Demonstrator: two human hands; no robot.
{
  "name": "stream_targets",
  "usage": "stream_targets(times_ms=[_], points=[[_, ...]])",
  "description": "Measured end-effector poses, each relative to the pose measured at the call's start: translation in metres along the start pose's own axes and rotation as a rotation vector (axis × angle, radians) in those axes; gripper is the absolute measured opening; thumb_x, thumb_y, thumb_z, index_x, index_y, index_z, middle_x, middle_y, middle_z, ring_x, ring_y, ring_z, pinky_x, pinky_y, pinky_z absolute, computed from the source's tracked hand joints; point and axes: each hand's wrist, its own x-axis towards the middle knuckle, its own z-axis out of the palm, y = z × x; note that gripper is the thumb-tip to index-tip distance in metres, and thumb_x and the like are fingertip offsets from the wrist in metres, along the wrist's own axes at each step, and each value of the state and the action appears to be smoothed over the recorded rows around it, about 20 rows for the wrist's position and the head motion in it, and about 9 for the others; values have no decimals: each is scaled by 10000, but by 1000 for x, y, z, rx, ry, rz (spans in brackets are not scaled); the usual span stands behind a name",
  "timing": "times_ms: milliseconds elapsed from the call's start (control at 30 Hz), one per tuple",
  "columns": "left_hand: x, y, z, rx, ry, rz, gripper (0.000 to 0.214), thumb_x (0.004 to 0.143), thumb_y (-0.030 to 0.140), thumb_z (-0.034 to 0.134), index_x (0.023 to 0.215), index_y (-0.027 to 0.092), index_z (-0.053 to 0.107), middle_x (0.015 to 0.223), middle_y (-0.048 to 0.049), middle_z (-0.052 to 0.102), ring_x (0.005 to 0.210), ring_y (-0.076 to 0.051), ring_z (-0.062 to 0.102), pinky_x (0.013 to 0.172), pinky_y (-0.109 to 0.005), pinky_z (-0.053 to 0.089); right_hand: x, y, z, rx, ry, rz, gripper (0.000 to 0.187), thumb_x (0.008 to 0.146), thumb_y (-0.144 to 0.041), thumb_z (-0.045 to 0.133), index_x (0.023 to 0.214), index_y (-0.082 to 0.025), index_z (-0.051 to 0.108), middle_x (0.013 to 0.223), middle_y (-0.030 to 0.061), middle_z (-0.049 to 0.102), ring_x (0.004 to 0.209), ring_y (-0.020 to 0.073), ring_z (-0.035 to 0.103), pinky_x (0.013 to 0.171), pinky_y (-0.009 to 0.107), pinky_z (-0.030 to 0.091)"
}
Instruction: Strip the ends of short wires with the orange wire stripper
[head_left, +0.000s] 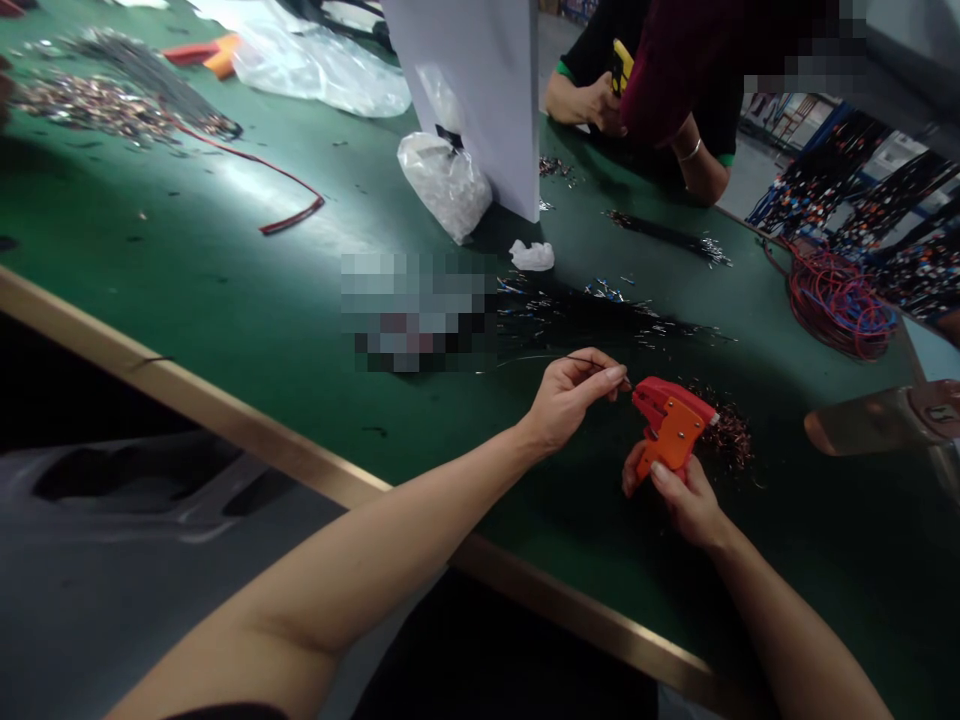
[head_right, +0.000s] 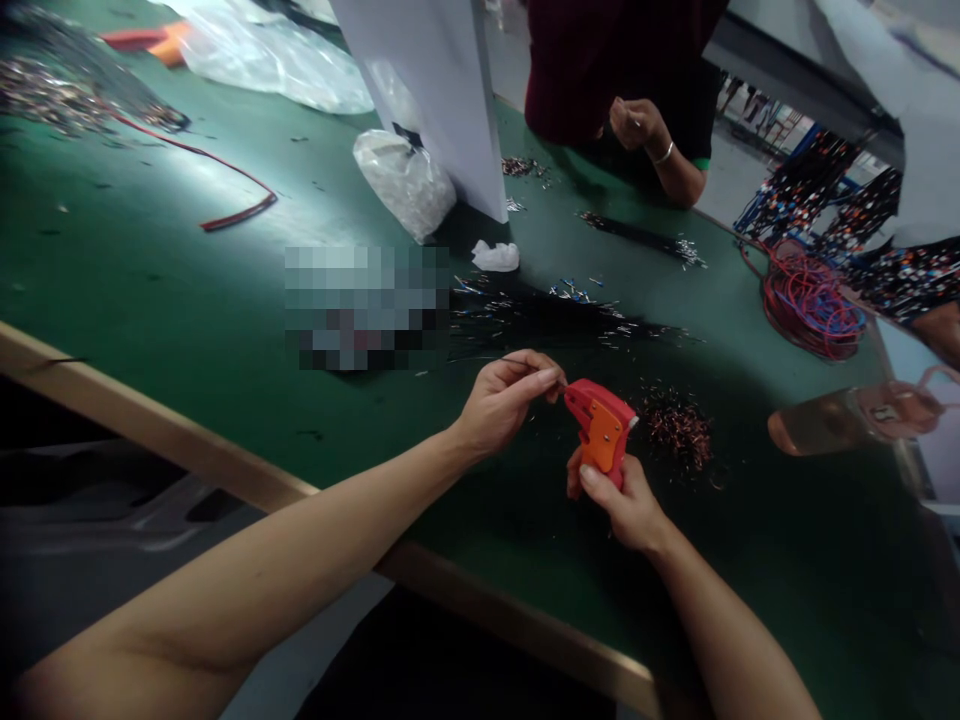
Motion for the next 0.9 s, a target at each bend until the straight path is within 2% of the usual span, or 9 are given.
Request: stream_targets(times_ms=[367, 567, 633, 733, 900], points=[[-1, 0, 1, 10, -21, 10, 197, 685, 325, 752, 639, 167, 644, 628, -5, 659, 534, -87, 522, 553, -233, 439, -2, 4, 3, 20, 73, 20, 362, 854, -497, 596, 706, -173, 533, 592, -9, 488, 516, 122, 452, 493, 263, 375], [-1, 2, 1, 30, -12, 9, 214, 685, 337, 758, 635, 163, 645, 632, -5, 658, 529, -85, 520, 548, -232, 438, -2, 4, 7, 82, 143, 18, 425, 844, -510, 606, 606, -196, 448, 482, -67, 359, 387, 69, 294, 366, 213, 243], [0, 2, 2, 35, 1, 6, 217, 682, 341, 760, 637, 162, 647, 629, -6, 657, 528, -86, 521, 548, -234, 439, -1, 3, 5, 60, 114, 9, 383, 848, -515, 596, 674, -185, 513, 533, -36, 437, 433, 96, 382, 403, 231, 328], [1, 2, 2, 23, 47, 21, 210, 684, 338, 755, 645, 163, 645, 628, -5, 659, 530, -85, 524, 555, -233, 444, 0, 0, 1, -20, 72, -17, 350, 860, -518, 574, 857, -168, 596, 706, 39, 583, 609, 164, 534, 569, 303, 460], [5, 0, -1, 67, 193, 75, 199, 701, 338, 734, 656, 166, 645, 633, 2, 637, 549, -85, 532, 563, -230, 448, -1, -12, -14, -250, 176, -100, 365, 898, -516, 493, 994, -182, 604, 818, 70, 625, 745, 217, 582, 694, 354, 488]])
